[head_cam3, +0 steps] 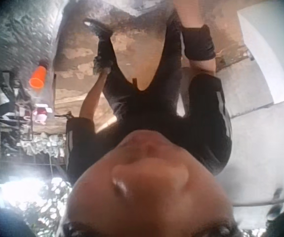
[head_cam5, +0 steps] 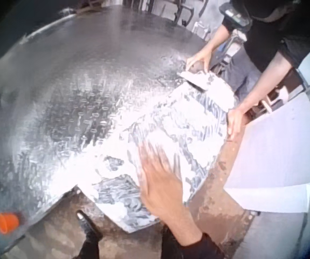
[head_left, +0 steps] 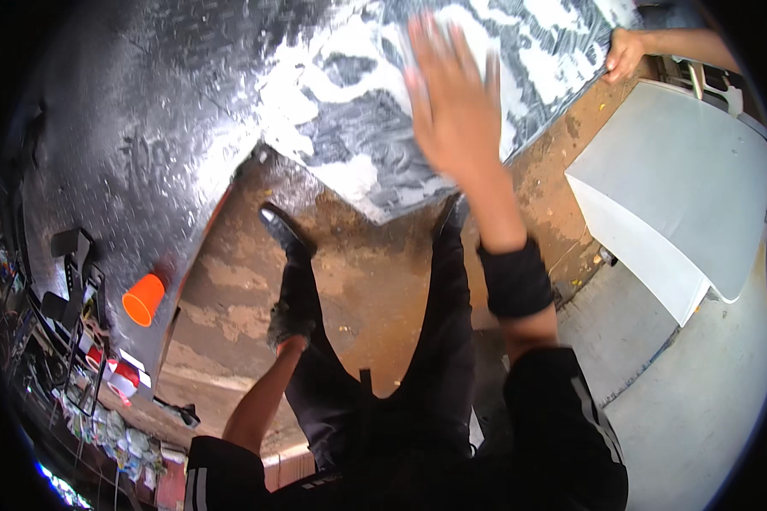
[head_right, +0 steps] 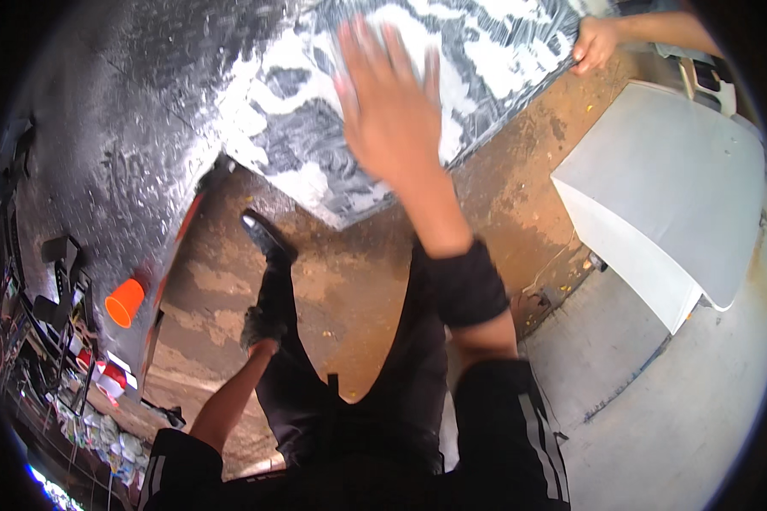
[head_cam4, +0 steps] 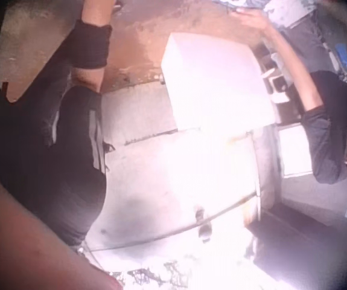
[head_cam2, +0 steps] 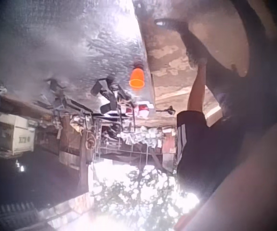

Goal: The person smooths a white substance on a metal surface using their hand. They repeatedly rub and press the material to flatten it, while another person works nearby on the same surface.

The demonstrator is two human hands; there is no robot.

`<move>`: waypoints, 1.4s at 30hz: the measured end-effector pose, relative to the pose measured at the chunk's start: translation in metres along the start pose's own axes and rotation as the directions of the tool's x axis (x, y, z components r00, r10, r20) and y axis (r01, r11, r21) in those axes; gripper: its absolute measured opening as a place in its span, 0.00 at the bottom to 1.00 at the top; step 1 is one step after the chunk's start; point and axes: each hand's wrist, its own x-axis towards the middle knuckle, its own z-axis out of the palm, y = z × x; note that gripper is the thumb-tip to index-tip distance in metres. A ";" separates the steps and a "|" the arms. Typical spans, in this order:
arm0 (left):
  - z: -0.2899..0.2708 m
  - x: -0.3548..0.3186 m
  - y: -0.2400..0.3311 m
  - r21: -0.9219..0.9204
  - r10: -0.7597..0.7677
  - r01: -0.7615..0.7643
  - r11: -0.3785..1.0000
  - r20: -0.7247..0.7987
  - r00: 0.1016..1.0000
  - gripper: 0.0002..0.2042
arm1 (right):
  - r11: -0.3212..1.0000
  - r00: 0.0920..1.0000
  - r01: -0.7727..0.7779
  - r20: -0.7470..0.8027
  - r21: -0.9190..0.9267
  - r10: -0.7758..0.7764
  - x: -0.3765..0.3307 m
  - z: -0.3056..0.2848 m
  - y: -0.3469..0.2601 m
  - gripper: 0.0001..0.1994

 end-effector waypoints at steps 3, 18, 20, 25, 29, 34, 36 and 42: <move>0.004 -0.007 -0.005 0.019 -0.029 0.028 0.999 0.055 0.998 0.39 | 0.998 0.993 -0.057 0.103 0.018 0.055 -0.032 -0.008 0.007 0.27; -0.009 -0.006 0.019 0.076 0.014 -0.019 0.997 0.064 0.998 0.39 | 0.995 0.988 -0.098 0.115 -0.032 0.102 0.019 -0.026 0.082 0.27; -0.019 -0.010 0.046 0.085 -0.040 0.035 0.996 0.055 0.998 0.38 | 0.973 0.972 -0.230 -0.063 -0.014 0.228 0.062 -0.021 0.132 0.27; 0.005 0.013 0.034 0.187 0.100 -0.115 0.976 0.091 0.991 0.39 | 0.972 0.972 -0.228 0.036 -0.057 0.231 0.102 -0.002 0.108 0.28; 0.016 0.016 0.020 0.161 0.070 -0.076 0.984 0.045 0.997 0.40 | 0.991 0.961 0.130 0.253 -0.045 -0.114 0.025 -0.025 0.052 0.28; 0.002 0.005 0.033 0.094 0.033 -0.038 0.995 0.050 0.998 0.40 | 0.984 0.983 -0.177 0.043 -0.027 0.178 0.051 -0.027 0.139 0.29; 0.001 -0.003 0.036 0.022 0.039 -0.040 0.999 0.052 0.998 0.39 | 0.945 0.941 -0.324 -0.119 -0.046 0.317 0.089 -0.023 0.163 0.28; 0.008 0.000 0.032 0.155 0.030 -0.031 0.987 0.009 1.000 0.36 | 0.977 0.978 -0.208 0.003 -0.048 0.208 0.061 -0.014 0.119 0.29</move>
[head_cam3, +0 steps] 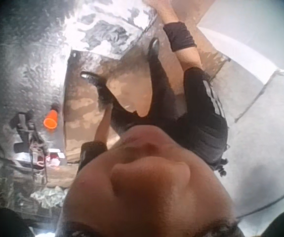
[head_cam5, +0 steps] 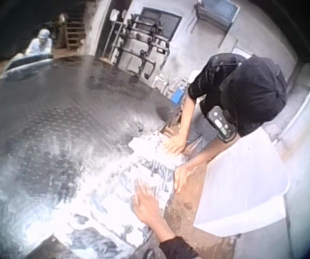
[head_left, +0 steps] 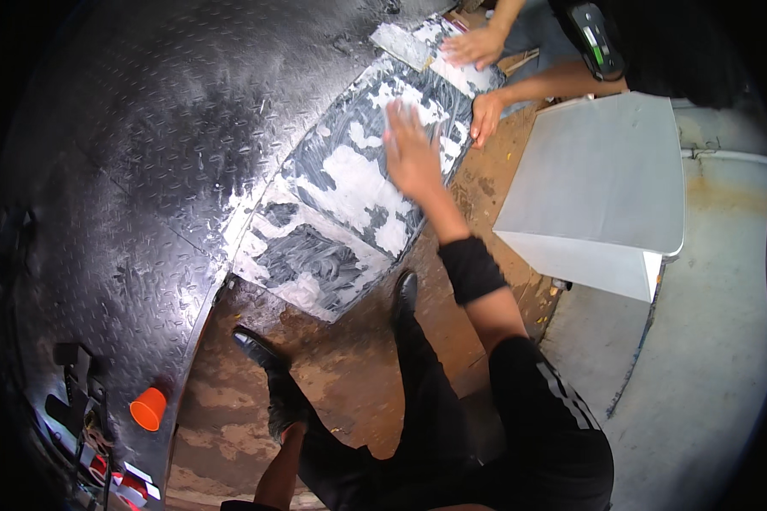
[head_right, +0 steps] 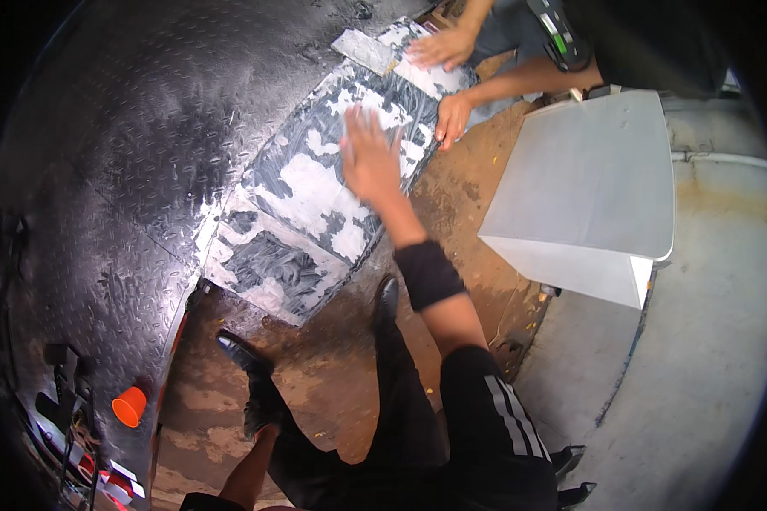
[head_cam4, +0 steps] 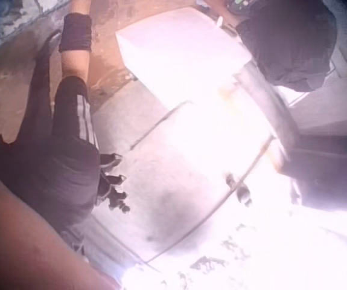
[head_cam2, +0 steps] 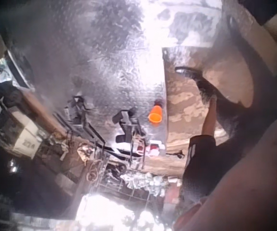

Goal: The person smooths a white substance on a metal surface using their hand. They repeatedly rub and press the material to flatten it, while another person works nearby on the same surface.

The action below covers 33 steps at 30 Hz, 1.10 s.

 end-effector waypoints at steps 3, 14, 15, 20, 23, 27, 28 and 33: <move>-0.003 0.000 0.001 -0.017 0.007 -0.006 1.000 0.016 1.000 0.36 | 0.997 0.985 0.077 0.157 -0.004 -0.075 -0.068 -0.019 -0.042 0.29; 0.007 0.003 -0.002 -0.035 0.080 -0.079 0.996 0.037 0.996 0.33 | 0.952 0.936 -0.306 -0.189 -0.022 0.297 0.069 -0.010 0.091 0.30; 0.005 0.005 -0.004 -0.035 0.074 -0.073 0.997 0.031 0.997 0.32 | 0.957 0.945 -0.287 -0.169 -0.027 0.279 0.068 -0.006 0.079 0.30; -0.012 -0.001 -0.009 -0.083 0.014 -0.012 0.996 0.019 1.000 0.31 | 0.996 0.992 -0.091 0.086 -0.023 0.093 -0.034 0.005 -0.030 0.30; -0.036 -0.005 -0.001 -0.150 -0.003 0.006 0.989 0.021 1.000 0.30 | 0.997 0.983 0.071 0.171 -0.036 -0.063 -0.085 -0.016 -0.082 0.30; -0.039 0.018 -0.021 -0.060 -0.013 0.014 0.998 0.020 1.000 0.30 | 1.000 0.999 0.021 0.031 0.006 -0.021 -0.049 0.005 -0.047 0.29; -0.038 0.019 -0.033 -0.076 0.004 -0.003 0.997 0.018 1.000 0.31 | 0.999 0.997 -0.032 -0.066 0.036 0.034 -0.022 0.012 -0.027 0.28; -0.070 0.022 -0.075 -0.082 0.143 -0.139 0.987 0.053 0.988 0.26 | 0.991 0.984 -0.131 -0.121 0.005 0.131 -0.011 0.015 -0.028 0.28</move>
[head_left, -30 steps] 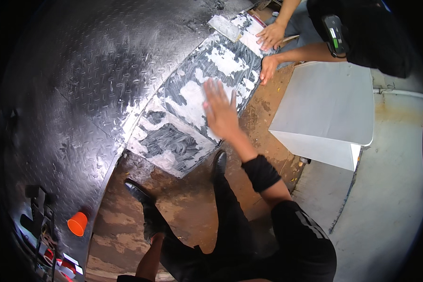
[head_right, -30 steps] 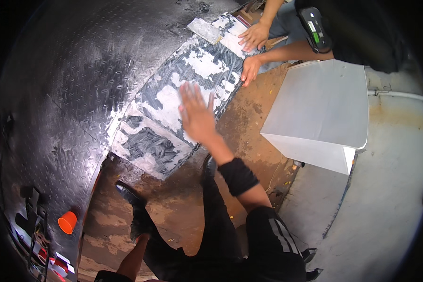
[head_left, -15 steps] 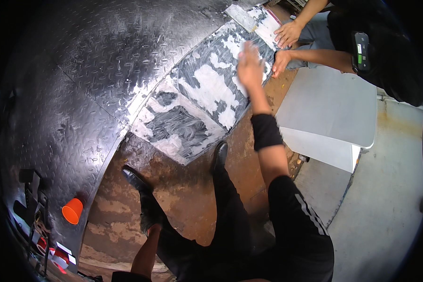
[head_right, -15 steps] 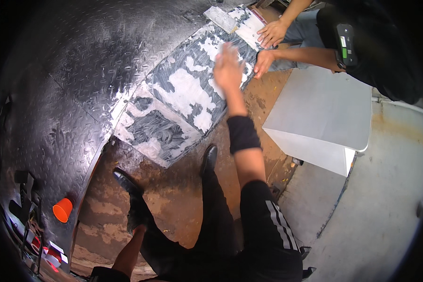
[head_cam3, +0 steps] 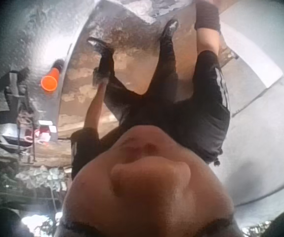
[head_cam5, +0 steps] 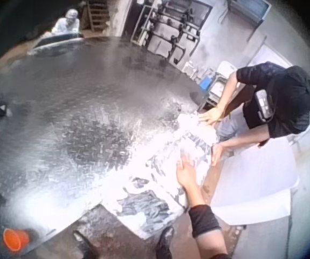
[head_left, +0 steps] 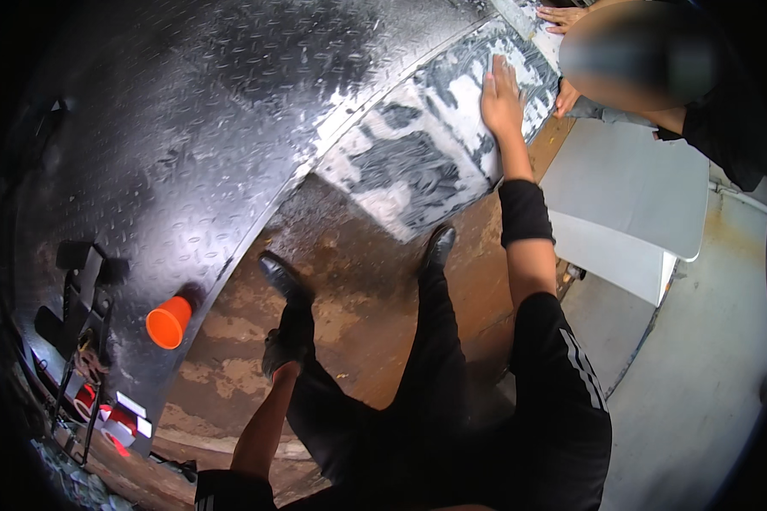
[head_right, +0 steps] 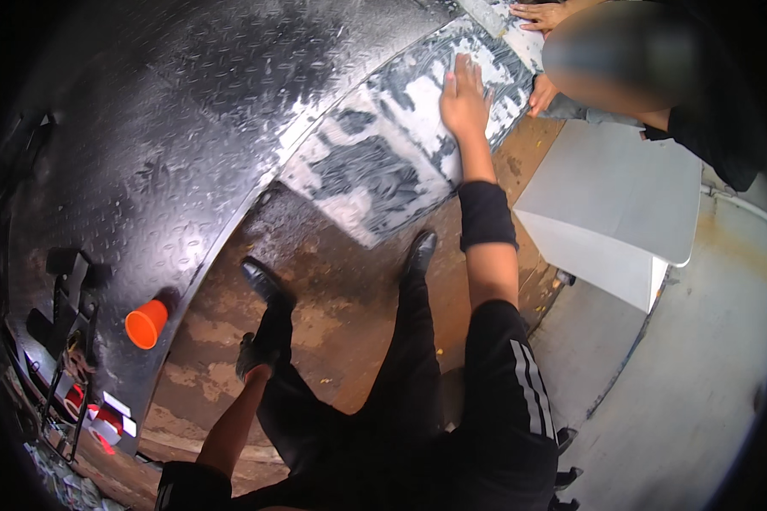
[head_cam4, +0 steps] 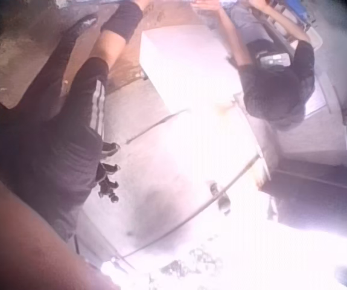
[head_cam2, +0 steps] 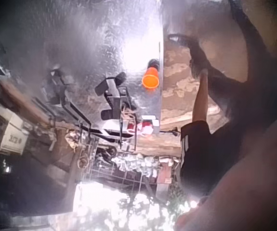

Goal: The person smooths a white substance on a metal surface using their hand. They repeatedly rub and press the material to flatten it, while another person works nearby on the same surface.

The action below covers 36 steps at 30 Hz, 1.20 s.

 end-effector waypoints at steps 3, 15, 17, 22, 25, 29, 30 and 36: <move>0.017 0.015 -0.028 0.135 0.095 -0.108 0.985 0.100 0.990 0.26 | 0.999 0.988 0.007 0.156 -0.045 0.000 -0.084 -0.020 -0.052 0.30; 0.159 -0.102 -0.025 0.084 0.216 -0.836 0.542 0.948 0.235 0.20 | 0.850 0.863 0.497 0.203 -0.174 -0.463 -0.147 -0.009 -0.073 0.29; 0.157 -0.105 -0.031 0.110 0.192 -0.814 0.570 0.946 0.262 0.20 | 0.853 0.885 0.465 0.107 -0.235 -0.453 -0.130 -0.017 -0.091 0.28; 0.150 -0.108 -0.034 0.136 0.174 -0.789 0.599 0.940 0.293 0.20 | 0.924 0.937 0.343 -0.003 -0.171 -0.349 -0.121 -0.011 -0.092 0.28; 0.151 -0.111 -0.043 0.112 0.185 -0.771 0.627 0.940 0.287 0.20 | 0.932 0.944 0.325 -0.003 -0.162 -0.329 -0.128 -0.012 -0.090 0.28; 0.157 -0.115 -0.062 0.049 0.212 -0.757 0.651 0.946 0.244 0.20 | 0.934 0.949 0.315 0.030 -0.169 -0.315 -0.132 -0.008 -0.089 0.28; 0.164 -0.109 -0.062 0.024 0.226 -0.769 0.638 0.950 0.217 0.20 | 0.934 0.956 0.292 0.036 -0.207 -0.291 -0.128 -0.006 -0.086 0.28; 0.167 -0.072 -0.054 0.002 0.280 -0.802 0.597 0.937 0.210 0.20 | 0.949 0.967 0.230 -0.062 -0.216 -0.248 -0.129 -0.003 -0.103 0.28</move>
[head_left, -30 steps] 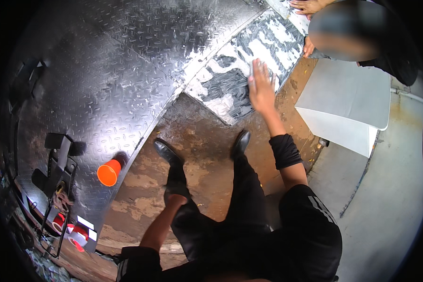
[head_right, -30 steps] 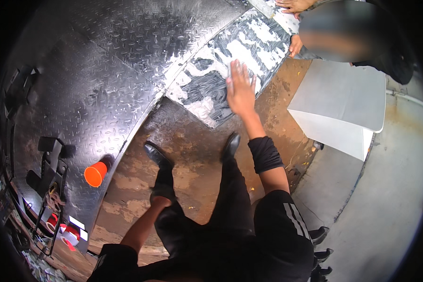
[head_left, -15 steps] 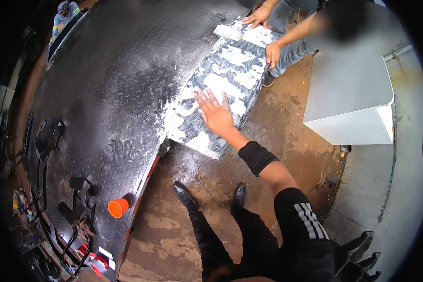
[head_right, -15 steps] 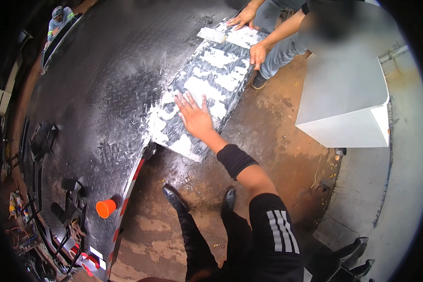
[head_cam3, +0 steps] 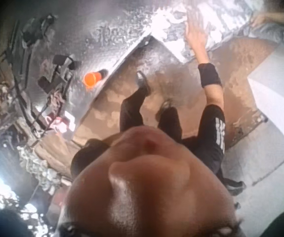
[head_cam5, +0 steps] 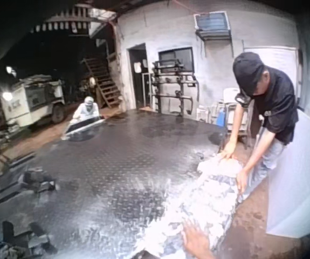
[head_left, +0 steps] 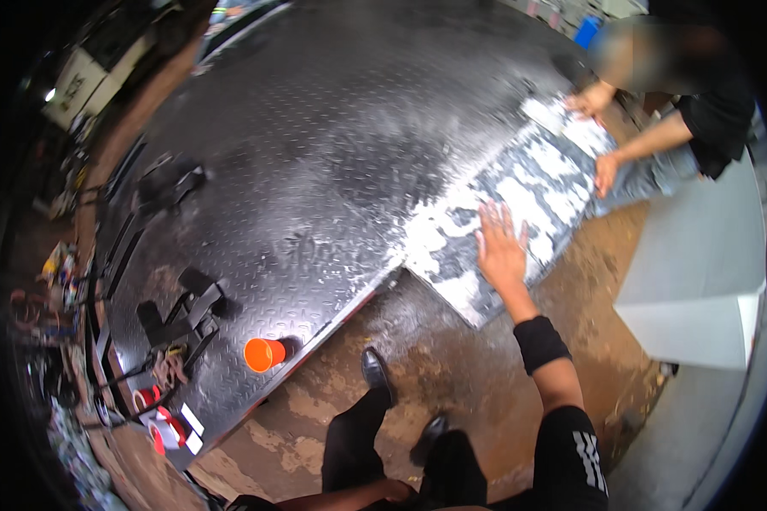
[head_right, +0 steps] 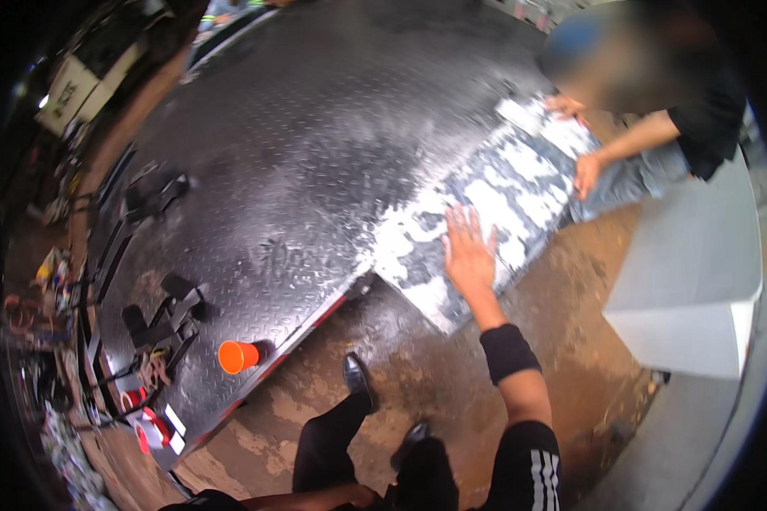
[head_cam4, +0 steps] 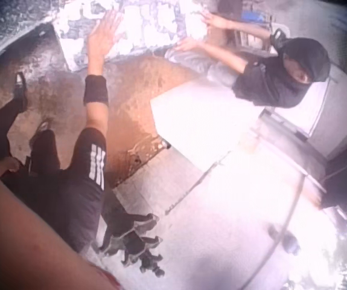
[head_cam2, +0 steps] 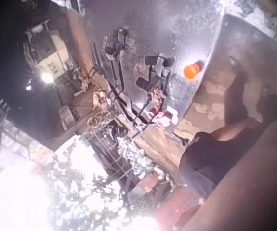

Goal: The person smooths a white substance on a metal surface using their hand. They repeatedly rub and press the material to flatten it, while another person works nearby on the same surface.

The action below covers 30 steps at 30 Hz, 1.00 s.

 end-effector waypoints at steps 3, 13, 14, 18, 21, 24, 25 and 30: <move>-0.011 0.032 -0.009 0.071 0.048 -0.048 0.996 0.009 0.999 0.20 | 0.999 0.999 0.029 -0.019 -0.016 -0.029 -0.001 -0.001 -0.009 0.28; -0.148 0.167 -0.072 0.600 0.188 -0.368 0.711 0.342 0.921 0.20 | 0.993 0.960 0.114 -0.256 0.005 -0.109 -0.021 0.034 -0.004 0.27; -0.165 0.176 -0.082 0.641 0.172 -0.386 0.663 0.372 0.912 0.20 | 0.990 0.950 0.138 -0.282 -0.002 -0.133 -0.021 0.032 -0.004 0.27; -0.206 0.187 -0.106 0.814 0.000 -0.305 0.494 0.351 0.937 0.20 | 0.983 0.917 0.166 -0.355 -0.077 -0.182 -0.021 0.036 0.010 0.27; -0.222 0.148 -0.049 0.933 -0.265 0.005 0.360 0.097 0.959 0.21 | 0.972 0.902 0.188 -0.367 -0.142 -0.227 -0.031 0.046 0.033 0.27; -0.226 0.145 -0.106 0.901 -0.170 0.080 0.426 -0.008 0.985 0.21 | 0.953 0.881 0.267 -0.364 -0.147 -0.303 -0.053 0.056 0.012 0.26; -0.232 0.140 -0.109 0.892 -0.139 0.151 0.425 -0.100 0.985 0.22 | 0.955 0.915 0.286 -0.273 -0.074 -0.296 -0.074 0.067 -0.001 0.26; -0.209 0.086 -0.031 0.851 -0.182 0.423 0.313 -0.383 0.906 0.23 | 0.899 0.899 0.426 -0.059 -0.106 -0.433 -0.142 0.066 -0.010 0.27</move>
